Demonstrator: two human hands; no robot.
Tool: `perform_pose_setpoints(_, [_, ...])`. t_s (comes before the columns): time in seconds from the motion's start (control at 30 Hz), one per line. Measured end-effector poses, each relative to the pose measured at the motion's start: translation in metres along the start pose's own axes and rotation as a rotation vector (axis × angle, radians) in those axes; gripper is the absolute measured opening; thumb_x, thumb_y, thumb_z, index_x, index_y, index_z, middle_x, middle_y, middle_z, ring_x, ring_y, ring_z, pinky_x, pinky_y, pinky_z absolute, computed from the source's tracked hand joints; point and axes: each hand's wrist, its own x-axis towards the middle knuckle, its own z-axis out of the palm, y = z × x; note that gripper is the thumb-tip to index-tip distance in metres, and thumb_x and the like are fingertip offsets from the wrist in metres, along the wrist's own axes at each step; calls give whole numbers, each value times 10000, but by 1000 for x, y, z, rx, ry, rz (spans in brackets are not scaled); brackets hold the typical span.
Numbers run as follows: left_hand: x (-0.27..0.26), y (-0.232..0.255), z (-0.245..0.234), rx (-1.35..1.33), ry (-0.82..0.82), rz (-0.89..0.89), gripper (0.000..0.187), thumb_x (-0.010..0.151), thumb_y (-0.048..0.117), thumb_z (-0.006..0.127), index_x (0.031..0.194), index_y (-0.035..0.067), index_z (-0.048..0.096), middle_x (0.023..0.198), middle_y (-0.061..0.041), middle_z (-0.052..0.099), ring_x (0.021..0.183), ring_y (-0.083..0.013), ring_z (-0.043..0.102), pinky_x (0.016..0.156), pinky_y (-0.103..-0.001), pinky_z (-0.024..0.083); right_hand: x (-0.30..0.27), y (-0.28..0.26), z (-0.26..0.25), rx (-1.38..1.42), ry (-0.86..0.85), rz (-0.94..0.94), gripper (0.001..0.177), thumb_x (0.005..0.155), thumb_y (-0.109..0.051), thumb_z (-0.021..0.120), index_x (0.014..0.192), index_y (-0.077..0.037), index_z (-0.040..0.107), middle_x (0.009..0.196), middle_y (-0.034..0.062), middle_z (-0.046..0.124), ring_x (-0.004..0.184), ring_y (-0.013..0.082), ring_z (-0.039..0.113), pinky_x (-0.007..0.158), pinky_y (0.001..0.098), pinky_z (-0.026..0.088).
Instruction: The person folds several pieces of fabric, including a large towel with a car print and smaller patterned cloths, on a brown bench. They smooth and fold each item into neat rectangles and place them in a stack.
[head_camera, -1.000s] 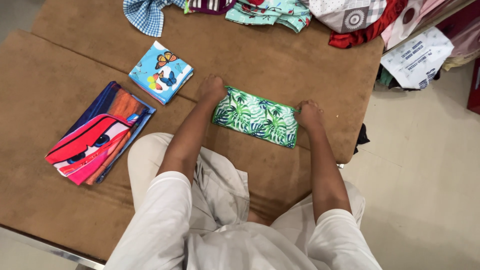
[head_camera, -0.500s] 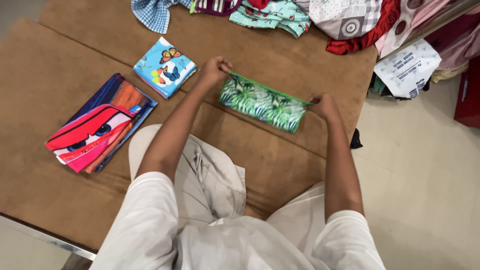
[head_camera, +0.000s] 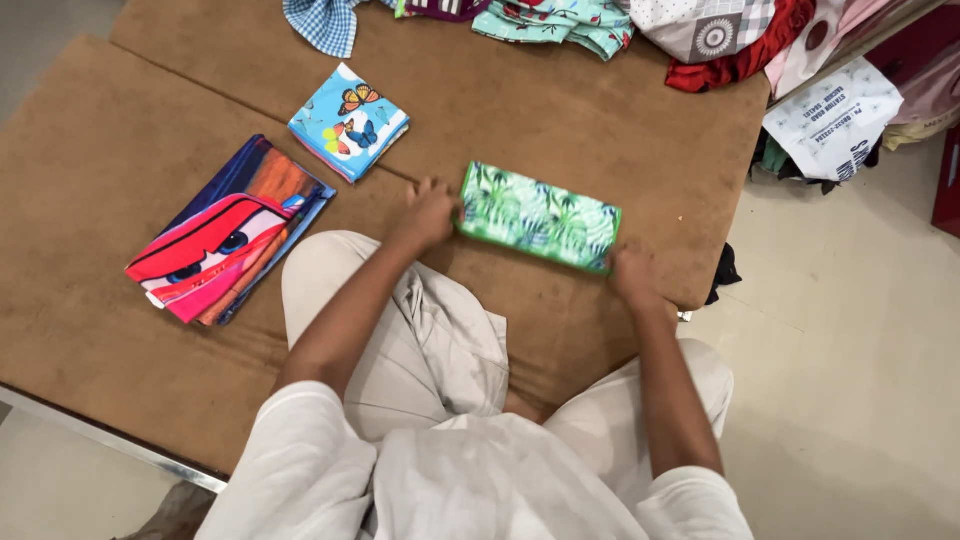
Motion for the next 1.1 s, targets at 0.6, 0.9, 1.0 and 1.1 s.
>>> perform_pose_setpoints(0.6, [18,11,67,174,-108,-176,673,1043,593,314,1640,394,73,1735,73,-26,1597,-226,2,1228,-671,-5,42,-122,51,362,195,24,683,1027,-545,493,1610,-201,398,1660,44,380,1568,294,350,1334,480,245])
perform_pose_setpoints(0.9, [18,14,66,24,21,-249,676,1019,444,488,1621,313,210,1712,-41,70,1564,-320,50,1184,-701,46,20,-35,22,316,187,565,591,981,-460,612,1470,-140,524,1561,129,477,1477,347,385,1188,533,342])
perform_pose_setpoints(1.0, [19,16,67,-76,125,-251,633,959,305,635,1549,233,416,1654,-101,238,1528,-366,179,1176,-686,160,9,-44,16,432,116,671,560,891,-377,698,1366,-111,569,1388,147,612,1360,376,489,1128,512,394])
perform_pose_setpoints(1.1, [17,15,78,-102,271,-157,525,906,196,689,1418,163,579,1540,-147,407,1437,-391,321,1137,-643,271,7,-40,26,565,110,691,579,835,-298,786,1297,-35,556,1192,185,678,1155,383,608,1011,483,457])
